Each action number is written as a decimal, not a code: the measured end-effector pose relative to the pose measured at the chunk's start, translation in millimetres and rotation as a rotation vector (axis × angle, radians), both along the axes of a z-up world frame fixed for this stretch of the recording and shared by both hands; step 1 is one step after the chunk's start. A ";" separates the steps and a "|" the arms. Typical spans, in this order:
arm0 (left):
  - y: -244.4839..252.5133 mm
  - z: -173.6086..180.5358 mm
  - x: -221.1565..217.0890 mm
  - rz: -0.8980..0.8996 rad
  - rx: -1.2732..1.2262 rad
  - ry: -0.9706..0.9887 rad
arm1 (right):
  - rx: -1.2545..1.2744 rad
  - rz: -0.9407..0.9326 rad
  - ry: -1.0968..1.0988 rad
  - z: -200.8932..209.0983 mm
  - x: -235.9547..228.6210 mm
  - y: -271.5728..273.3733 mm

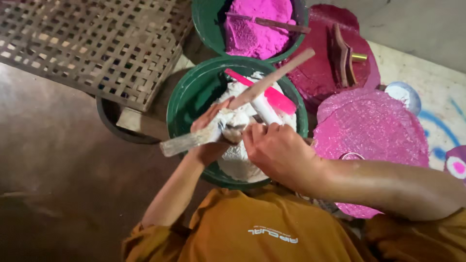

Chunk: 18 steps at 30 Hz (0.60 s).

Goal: The person molds circular shapes from white and pink clay using a small round mold and a larger hand tool to press and release the shapes onto a larger pink clay disc.

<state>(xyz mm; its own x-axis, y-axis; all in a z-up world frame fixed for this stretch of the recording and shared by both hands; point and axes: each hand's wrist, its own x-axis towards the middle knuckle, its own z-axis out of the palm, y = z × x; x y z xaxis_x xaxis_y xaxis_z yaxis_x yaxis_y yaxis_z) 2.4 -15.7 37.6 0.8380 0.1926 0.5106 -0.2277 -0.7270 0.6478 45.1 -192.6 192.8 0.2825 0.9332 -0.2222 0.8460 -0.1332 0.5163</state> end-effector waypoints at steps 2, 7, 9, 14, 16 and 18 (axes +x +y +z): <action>0.3 -4.1 -3.4 0.053 0.026 0.108 | 0.153 0.066 0.026 4.6 -5.4 3.5; 35.7 -2.2 -7.9 0.267 0.403 -0.071 | 0.283 -0.195 0.359 50.8 10.7 -48.5; 42.9 4.7 -7.9 0.201 0.243 -0.028 | 0.102 -0.332 0.277 50.6 20.7 -63.0; 37.4 7.4 -2.8 0.098 0.112 -0.023 | 0.207 -0.138 0.286 28.4 20.5 -41.5; 24.7 0.4 5.7 0.076 0.269 -0.119 | 0.205 -0.039 0.261 22.6 11.5 -11.3; 11.6 -11.1 7.6 0.052 0.135 -0.059 | 0.118 0.005 -0.062 13.6 0.9 15.7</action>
